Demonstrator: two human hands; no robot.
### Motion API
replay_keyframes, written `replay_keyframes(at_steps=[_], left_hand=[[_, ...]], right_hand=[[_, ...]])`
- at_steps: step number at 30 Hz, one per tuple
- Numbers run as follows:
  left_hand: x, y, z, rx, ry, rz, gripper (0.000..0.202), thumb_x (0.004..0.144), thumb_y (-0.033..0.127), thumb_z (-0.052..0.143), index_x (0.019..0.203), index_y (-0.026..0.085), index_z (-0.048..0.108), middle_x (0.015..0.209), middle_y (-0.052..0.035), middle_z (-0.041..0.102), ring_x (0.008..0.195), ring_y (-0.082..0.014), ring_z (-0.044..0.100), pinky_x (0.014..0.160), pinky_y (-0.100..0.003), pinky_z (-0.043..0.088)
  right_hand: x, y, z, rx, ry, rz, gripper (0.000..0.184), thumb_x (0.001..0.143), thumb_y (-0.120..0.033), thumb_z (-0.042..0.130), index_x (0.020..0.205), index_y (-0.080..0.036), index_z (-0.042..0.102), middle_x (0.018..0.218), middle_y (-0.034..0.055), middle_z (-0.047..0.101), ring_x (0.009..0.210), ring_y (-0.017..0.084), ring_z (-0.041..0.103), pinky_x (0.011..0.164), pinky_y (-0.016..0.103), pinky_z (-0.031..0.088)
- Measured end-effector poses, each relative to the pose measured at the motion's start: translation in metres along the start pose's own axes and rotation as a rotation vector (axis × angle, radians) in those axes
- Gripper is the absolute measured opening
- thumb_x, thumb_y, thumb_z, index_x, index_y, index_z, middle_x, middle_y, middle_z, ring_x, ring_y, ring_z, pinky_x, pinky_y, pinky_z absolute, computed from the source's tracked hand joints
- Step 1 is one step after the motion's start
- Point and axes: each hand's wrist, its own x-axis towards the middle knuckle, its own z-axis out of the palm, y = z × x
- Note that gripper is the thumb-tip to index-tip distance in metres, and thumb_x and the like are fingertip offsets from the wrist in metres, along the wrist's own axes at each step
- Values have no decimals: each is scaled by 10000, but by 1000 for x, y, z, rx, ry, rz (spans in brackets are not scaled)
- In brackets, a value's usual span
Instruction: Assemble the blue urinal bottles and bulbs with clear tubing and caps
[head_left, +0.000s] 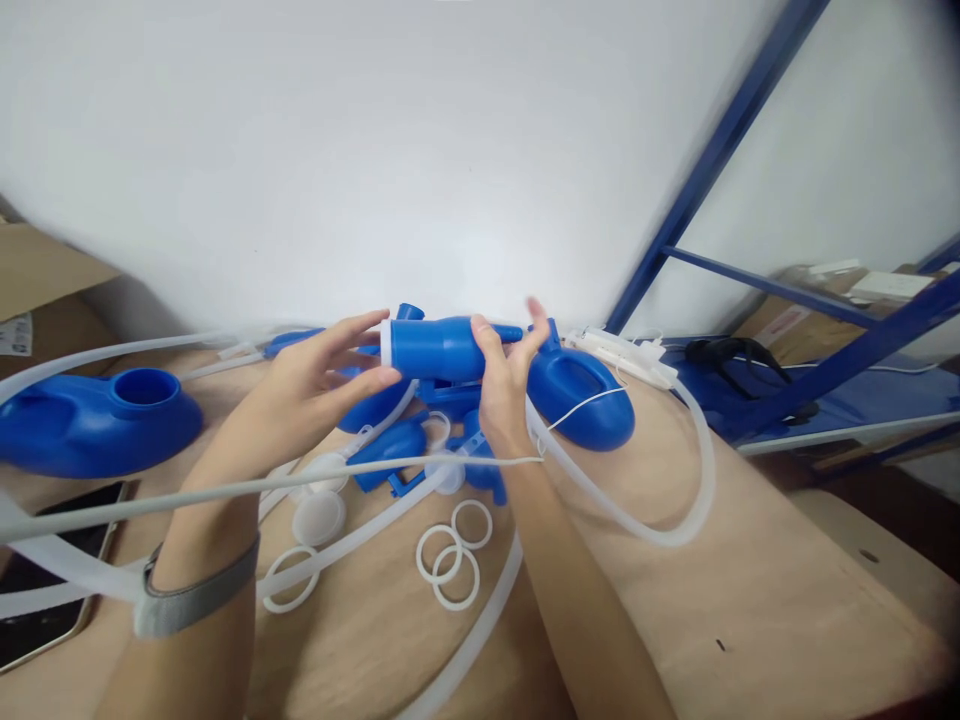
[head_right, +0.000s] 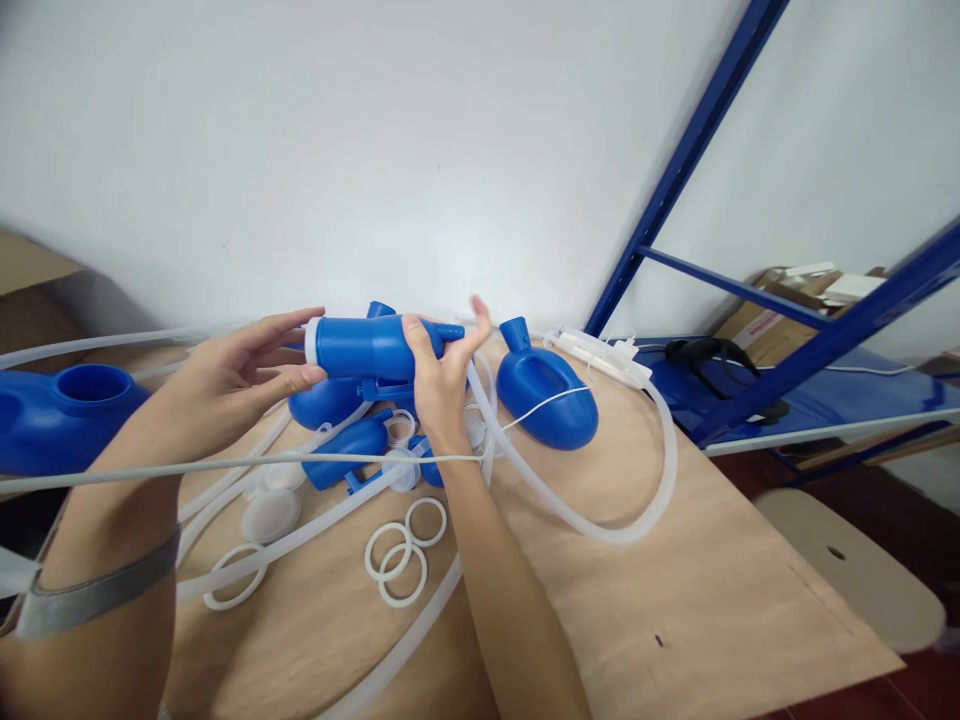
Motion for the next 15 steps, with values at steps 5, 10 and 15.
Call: replay_keyframes(at_steps=[5,10,15], left_hand=[[1,2,-3,-28,8,60,728,828,569,842,1454,257,637,1316,-120,746,1148,-322,729,945,-451,659],[-1,5,-2,1,39,114,670,830,526,857,1418,266,669,1282,-107,753,1137,-308,728,950,-444,654],[-1,8,1,34,66,152,645,828,532,856,1393,272,684,1308,-96,745,1124,-305,729,979,-459,637]], right_hand=[[1,5,2,125,0,98,1220,752,-494,850,1676,-349,66,1375,83,608,1250,246,673,1098,451,547],[3,5,1,150,15,209,1198,684,-528,895,1645,-291,221,1317,89,636,1211,279,693,1044,454,583],[3,5,1,141,13,202,1124,719,-542,864,1632,-331,245,1277,63,635,1193,266,696,1047,453,582]])
